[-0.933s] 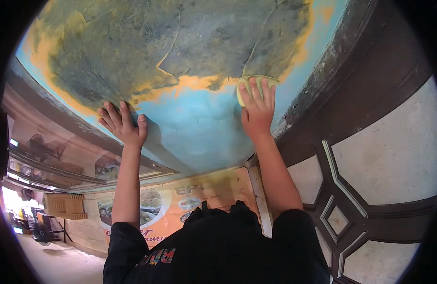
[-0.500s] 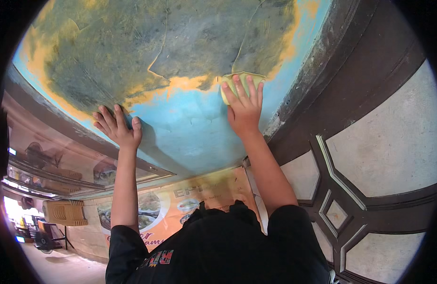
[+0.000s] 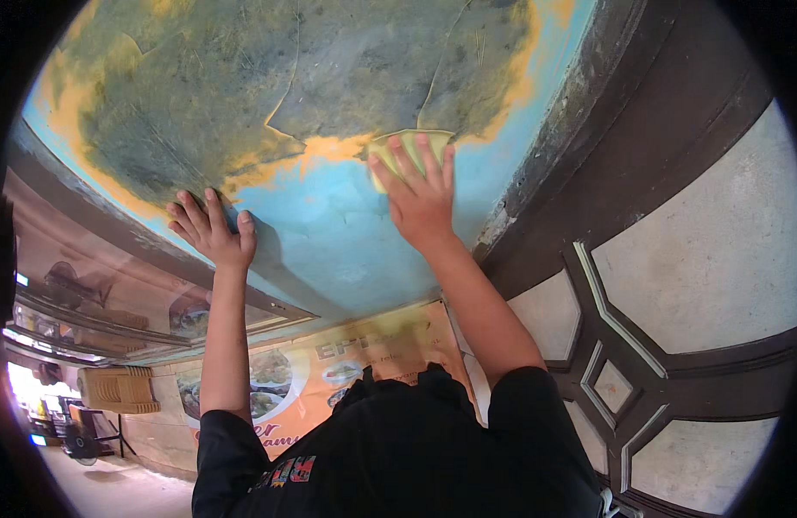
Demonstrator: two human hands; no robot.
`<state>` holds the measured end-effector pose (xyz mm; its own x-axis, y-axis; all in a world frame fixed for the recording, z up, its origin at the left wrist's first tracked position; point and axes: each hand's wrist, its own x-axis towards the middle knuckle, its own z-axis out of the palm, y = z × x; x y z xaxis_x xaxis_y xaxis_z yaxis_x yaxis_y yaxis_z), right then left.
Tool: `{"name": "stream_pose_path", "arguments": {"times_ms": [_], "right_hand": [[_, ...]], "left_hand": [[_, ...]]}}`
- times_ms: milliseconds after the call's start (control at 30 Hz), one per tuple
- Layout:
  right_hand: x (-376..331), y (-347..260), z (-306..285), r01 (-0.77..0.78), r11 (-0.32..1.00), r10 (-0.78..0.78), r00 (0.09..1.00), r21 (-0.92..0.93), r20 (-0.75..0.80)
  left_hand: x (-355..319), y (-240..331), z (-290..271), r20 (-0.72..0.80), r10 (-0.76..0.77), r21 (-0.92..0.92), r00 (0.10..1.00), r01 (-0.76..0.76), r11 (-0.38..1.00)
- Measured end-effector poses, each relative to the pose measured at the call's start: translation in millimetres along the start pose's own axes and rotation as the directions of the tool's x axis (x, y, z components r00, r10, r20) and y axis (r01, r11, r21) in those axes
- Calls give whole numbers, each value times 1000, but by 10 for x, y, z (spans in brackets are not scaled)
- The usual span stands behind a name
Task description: Cleaning a mural on the ceiling with a yellow sponge.
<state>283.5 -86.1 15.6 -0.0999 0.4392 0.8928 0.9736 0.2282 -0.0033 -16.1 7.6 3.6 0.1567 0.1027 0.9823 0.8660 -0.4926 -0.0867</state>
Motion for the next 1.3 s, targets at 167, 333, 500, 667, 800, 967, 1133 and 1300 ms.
{"name": "stream_pose_path", "arguments": {"times_ms": [167, 333, 500, 667, 800, 967, 1133, 1300], "right_hand": [[52, -29, 35, -1, 999, 0, 1000, 45, 18], [106, -141, 60, 71, 997, -71, 996, -8, 45], [166, -214, 63, 161, 987, -163, 984, 32, 78], [222, -278, 96, 135, 991, -136, 990, 13, 41], [252, -345, 94, 133, 991, -133, 989, 9, 59], [370, -393, 67, 138, 989, -136, 990, -44, 42], [355, -465, 86, 206, 979, -205, 975, 6, 80], [459, -431, 69, 110, 993, -110, 994, 41, -8]], "left_hand": [[4, 8, -8, 5, -4, -1, 1000, 4, 1000], [-11, -4, -20, 9, -6, -8, 1000, 6, 1000], [0, -23, -33, -2, -2, -13, 1000, 2, 1000], [-8, -32, -37, 14, -3, -1, 1000, 3, 1000], [4, -43, -38, 10, 1, -3, 1000, -1, 1000], [27, -75, -76, 14, -4, 10, 1000, 4, 1000], [43, -87, -97, -4, 6, 9, 1000, -6, 1000], [72, -104, -133, 11, 31, 16, 999, -31, 999]]}}
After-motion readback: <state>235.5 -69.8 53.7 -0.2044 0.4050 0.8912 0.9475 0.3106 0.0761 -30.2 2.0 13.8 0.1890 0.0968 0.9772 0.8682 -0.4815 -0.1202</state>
